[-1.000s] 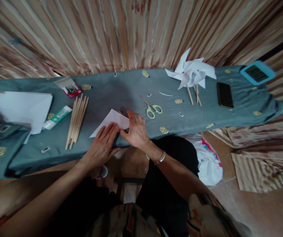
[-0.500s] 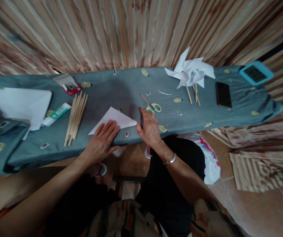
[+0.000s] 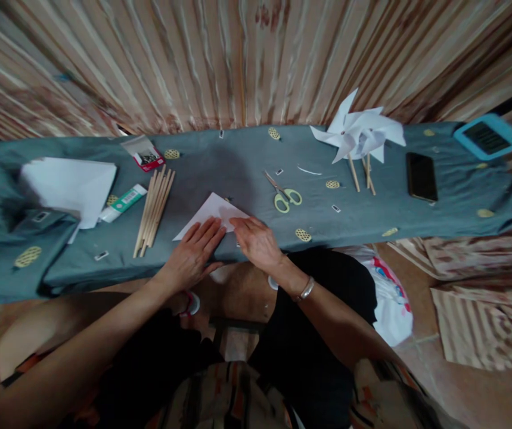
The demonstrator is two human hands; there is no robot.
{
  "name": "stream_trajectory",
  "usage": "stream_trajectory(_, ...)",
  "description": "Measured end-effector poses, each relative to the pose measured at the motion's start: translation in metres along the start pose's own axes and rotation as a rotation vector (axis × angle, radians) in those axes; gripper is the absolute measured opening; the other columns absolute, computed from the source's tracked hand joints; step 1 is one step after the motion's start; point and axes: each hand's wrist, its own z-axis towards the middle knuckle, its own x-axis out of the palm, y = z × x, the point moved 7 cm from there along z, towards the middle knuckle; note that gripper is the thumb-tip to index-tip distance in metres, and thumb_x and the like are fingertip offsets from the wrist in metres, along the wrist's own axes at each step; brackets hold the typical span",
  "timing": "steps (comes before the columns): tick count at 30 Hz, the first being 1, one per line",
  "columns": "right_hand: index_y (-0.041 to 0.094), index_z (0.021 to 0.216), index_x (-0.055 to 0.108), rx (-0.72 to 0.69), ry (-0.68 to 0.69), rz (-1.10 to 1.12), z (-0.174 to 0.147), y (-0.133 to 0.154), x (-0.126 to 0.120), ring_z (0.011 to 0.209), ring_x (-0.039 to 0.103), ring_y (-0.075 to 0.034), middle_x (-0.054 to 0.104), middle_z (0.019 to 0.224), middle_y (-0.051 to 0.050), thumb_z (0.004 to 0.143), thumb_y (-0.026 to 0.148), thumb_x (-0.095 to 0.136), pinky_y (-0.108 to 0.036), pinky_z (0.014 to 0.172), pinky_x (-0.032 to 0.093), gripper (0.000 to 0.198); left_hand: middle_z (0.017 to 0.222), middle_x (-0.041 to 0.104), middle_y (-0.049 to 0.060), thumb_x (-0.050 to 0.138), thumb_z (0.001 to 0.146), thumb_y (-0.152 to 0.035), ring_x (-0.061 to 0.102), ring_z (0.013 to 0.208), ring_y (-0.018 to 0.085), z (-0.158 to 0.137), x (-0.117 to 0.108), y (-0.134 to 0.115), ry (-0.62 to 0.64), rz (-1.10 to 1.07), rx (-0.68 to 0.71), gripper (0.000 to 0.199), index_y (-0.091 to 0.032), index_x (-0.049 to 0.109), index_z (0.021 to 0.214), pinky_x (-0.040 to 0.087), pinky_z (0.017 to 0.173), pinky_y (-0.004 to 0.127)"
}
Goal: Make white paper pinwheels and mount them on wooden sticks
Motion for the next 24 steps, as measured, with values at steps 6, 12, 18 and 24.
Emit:
stream_trajectory(6,0.015,0.12,0.065,-0.028,-0.015,-0.027,-0.003,0.002,-0.003,0.099,0.067,-0.024,0.074,0.109,-0.011,0.098,0.019,0.042,-0.041,0.093,0.054,0.032,0.155,0.038,0.022,0.06,0.09,-0.03,0.032,0.147,0.03,-0.026,-0.009,0.012,-0.026,0.036,-0.038,0.068,-0.006,0.036,0.148,0.022,0.121,0.053)
stream_trajectory(12,0.016,0.119,0.066,-0.027,0.001,0.005,-0.002,0.001,-0.004,0.098,0.067,-0.026,0.074,0.107,-0.011,0.097,0.019,0.043,-0.043,0.091,0.055,0.032,0.155,0.038,0.023,0.055,0.093,-0.034,0.032,0.147,0.032,-0.065,-0.015,0.029,-0.081,0.053,-0.101,0.068,-0.007,0.031,0.151,0.025,0.119,0.056)
stream_trajectory(18,0.018,0.119,0.066,-0.01,-0.021,0.03,-0.003,0.001,-0.004,0.098,0.068,-0.026,0.075,0.105,-0.011,0.097,0.021,0.044,-0.045,0.091,0.056,0.031,0.154,0.04,0.025,0.056,0.093,-0.037,0.035,0.145,0.035,-0.093,-0.023,0.033,-0.186,0.044,-0.141,0.075,-0.012,0.02,0.155,0.034,0.115,0.055)
stream_trajectory(24,0.017,0.125,0.062,0.056,-0.16,0.057,0.011,-0.005,-0.023,0.104,0.066,-0.026,0.073,0.113,-0.012,0.096,0.028,0.05,-0.044,0.094,0.055,0.033,0.153,0.04,0.024,0.054,0.095,-0.031,0.036,0.145,0.034,-0.092,-0.038,0.025,-0.294,-0.024,-0.203,0.074,-0.018,0.014,0.156,0.037,0.113,0.055)
